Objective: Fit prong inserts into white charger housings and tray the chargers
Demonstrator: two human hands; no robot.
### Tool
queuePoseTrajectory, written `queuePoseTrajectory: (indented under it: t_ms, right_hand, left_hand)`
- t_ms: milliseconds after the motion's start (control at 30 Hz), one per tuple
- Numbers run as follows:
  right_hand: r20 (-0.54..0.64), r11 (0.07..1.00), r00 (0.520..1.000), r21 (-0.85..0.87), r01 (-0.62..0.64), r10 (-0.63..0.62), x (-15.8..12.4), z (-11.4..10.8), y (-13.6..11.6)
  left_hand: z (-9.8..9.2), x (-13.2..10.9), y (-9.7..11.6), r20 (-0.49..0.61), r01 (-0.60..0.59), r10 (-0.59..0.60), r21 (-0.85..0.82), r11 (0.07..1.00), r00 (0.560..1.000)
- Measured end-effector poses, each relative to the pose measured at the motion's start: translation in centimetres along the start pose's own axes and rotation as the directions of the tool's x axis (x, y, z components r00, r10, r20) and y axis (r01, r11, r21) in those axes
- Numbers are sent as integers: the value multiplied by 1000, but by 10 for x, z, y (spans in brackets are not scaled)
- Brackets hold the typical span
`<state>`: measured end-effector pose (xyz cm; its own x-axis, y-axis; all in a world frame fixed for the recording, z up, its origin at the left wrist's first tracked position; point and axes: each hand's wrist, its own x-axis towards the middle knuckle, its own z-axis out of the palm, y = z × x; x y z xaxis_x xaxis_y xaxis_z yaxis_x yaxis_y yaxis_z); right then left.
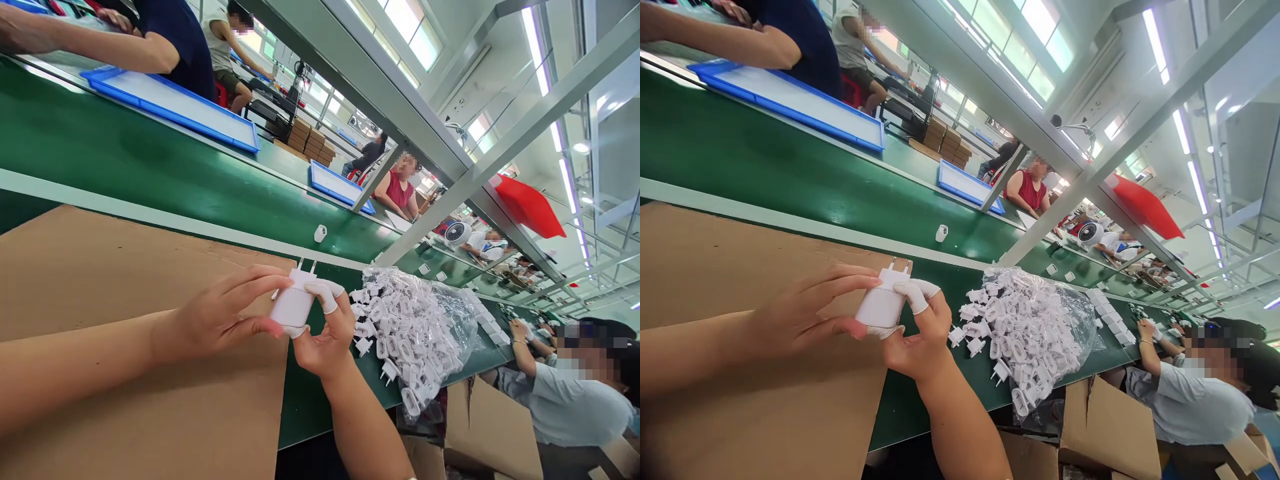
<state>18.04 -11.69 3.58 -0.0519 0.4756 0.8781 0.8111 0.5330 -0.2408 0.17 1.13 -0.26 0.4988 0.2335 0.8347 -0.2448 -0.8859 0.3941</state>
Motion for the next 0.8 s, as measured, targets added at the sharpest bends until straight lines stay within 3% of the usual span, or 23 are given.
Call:
queuePoseTrajectory:
  t_ms: [67, 167, 267, 367, 433, 500, 567, 633, 733, 800]
  right_hand:
    - [-38, 1000, 999, -19, 20, -21, -1, 4, 2]
    - [-131, 995, 991, -100, 3, -16, -2, 14, 5]
    - [-175, 987, 984, -162, 6, -35, -1, 20, 4]
    - [-149, 999, 989, -41, -24, 17, -2, 20, 5]
    - [-81, 987, 989, 118, -112, 122, -3, 18, 7]
    - [-49, 926, 956, 270, -265, 288, -5, 16, 12]
    - [-30, 809, 873, 394, -437, 487, -5, 15, 16]
    - [70, 659, 772, 476, -582, 631, -2, 14, 19]
    - [274, 513, 695, 510, -691, 664, 5, 12, 23]
    - [326, 462, 670, 524, -716, 667, 9, 11, 24]
  left_hand:
    - [1, 6, 5, -23, 7, -9, -68, 998, 1000]
    - [8, 19, 19, 18, 237, -247, -356, 904, 969]
    - [14, 29, 32, 233, 538, -500, -545, 643, 834]
    - [13, 34, 36, 360, 687, -595, -497, 530, 719]
    - [8, 36, 34, 367, 712, -612, -429, 556, 700]
    - [1, 40, 31, 375, 710, -604, -326, 625, 704]
    - [-7, 43, 29, 408, 680, -568, -218, 700, 715]
    - [-13, 45, 27, 444, 629, -528, -112, 769, 724]
    - [-19, 44, 24, 482, 545, -499, 52, 837, 720]
    - [-21, 41, 23, 491, 496, -489, 128, 859, 721]
